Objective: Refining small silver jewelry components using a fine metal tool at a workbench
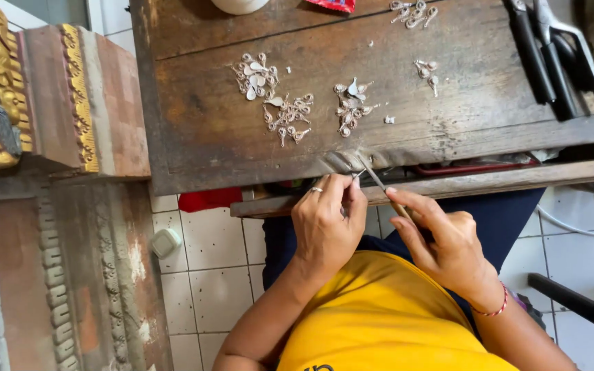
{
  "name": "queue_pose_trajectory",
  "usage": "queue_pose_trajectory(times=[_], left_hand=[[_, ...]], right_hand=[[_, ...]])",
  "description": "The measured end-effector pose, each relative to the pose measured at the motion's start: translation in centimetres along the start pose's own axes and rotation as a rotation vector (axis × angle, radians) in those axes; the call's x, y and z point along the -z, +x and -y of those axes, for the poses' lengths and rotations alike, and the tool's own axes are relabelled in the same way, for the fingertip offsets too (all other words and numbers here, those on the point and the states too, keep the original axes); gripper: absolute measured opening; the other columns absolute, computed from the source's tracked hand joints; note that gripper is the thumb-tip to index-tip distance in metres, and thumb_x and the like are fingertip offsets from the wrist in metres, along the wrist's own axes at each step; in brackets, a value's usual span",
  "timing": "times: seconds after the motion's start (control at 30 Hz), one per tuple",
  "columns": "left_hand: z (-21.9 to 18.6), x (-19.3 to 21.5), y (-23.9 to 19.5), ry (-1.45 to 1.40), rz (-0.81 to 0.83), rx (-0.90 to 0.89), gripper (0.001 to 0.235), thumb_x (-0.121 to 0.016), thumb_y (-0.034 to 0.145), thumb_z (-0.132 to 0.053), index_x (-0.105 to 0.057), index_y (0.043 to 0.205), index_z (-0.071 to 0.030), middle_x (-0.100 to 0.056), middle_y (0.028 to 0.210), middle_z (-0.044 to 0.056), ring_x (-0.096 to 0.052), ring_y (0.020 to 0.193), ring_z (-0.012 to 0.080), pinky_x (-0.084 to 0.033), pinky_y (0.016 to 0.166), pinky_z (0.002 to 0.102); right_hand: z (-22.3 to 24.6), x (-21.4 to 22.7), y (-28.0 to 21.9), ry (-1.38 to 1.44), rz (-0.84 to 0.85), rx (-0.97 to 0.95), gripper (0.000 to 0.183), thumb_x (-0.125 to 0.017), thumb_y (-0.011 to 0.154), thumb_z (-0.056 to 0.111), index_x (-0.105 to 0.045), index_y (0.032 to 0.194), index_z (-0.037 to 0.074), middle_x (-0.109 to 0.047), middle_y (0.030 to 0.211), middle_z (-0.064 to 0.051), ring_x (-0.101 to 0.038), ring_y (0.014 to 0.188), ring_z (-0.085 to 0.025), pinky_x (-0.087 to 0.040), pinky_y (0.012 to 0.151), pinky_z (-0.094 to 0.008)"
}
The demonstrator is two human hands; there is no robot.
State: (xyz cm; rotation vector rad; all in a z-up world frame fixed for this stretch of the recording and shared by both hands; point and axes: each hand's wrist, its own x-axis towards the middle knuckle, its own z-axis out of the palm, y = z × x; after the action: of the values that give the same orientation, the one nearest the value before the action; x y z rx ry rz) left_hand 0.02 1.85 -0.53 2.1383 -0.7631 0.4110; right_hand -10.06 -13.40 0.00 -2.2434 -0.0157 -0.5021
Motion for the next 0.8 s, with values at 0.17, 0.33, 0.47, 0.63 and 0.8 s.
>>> queue_pose_trajectory(times=[0.17, 0.33, 0.47, 0.63, 0.8], left_hand=[[0.4, -0.6, 0.0, -0.005, -0.028, -0.010, 0.009, -0.063, 0.091, -0.007, -0.061, 0.083, -0.010, -0.053, 0.064, 0.004, -0.063, 0.057, 0.0259, -0.053, 0.055, 0.033], [0.6, -0.9, 0.2, -0.014, -0.036, -0.022, 0.009, -0.064, 0.091, -0.007, -0.062, 0.083, -0.011, -0.053, 0.064, 0.002, -0.063, 0.057, 0.0240, -0.054, 0.055, 0.032], [0.7, -0.9, 0.4, 0.015, -0.022, -0.071, 0.012, -0.061, 0.090, -0.003, -0.058, 0.080, -0.009, -0.050, 0.064, 0.005, -0.062, 0.057, 0.0278, -0.054, 0.056, 0.034], [1.0, -0.8, 0.8, 0.009, -0.007, -0.096, 0.016, -0.060, 0.090, -0.003, -0.056, 0.076, -0.009, -0.048, 0.063, 0.005, -0.061, 0.056, 0.0269, -0.054, 0.055, 0.033], [0.7, -0.3, 1.3, -0.032, 0.006, -0.110, 0.018, -0.061, 0.090, -0.003, -0.054, 0.074, -0.009, -0.048, 0.061, 0.006, -0.061, 0.056, 0.0291, -0.053, 0.054, 0.035]], right_hand=[[0.7, -0.5, -0.8, 0.045, 0.031, -0.057, 0.036, -0.067, 0.090, 0.005, -0.070, 0.126, 0.005, -0.048, 0.042, 0.002, -0.054, 0.030, -0.022, -0.047, 0.038, -0.028], [0.7, -0.8, -1.2, 0.048, 0.030, -0.081, 0.038, -0.068, 0.090, 0.005, -0.070, 0.127, 0.004, -0.048, 0.042, 0.002, -0.053, 0.030, -0.022, -0.048, 0.038, -0.028], [1.4, -0.6, -0.7, -0.007, 0.050, -0.072, 0.038, -0.068, 0.089, 0.004, -0.071, 0.127, 0.005, -0.052, 0.044, -0.003, -0.059, 0.034, -0.026, -0.049, 0.039, -0.033], [0.7, -1.5, -0.3, -0.091, 0.055, -0.046, 0.032, -0.063, 0.092, 0.003, -0.074, 0.122, 0.006, -0.058, 0.048, -0.005, -0.062, 0.039, -0.027, -0.051, 0.042, -0.038], [0.1, -2.2, 1.6, -0.128, 0.013, 0.032, 0.031, -0.066, 0.094, 0.003, -0.076, 0.123, 0.006, -0.062, 0.054, -0.005, -0.063, 0.043, -0.026, -0.052, 0.046, -0.038]])
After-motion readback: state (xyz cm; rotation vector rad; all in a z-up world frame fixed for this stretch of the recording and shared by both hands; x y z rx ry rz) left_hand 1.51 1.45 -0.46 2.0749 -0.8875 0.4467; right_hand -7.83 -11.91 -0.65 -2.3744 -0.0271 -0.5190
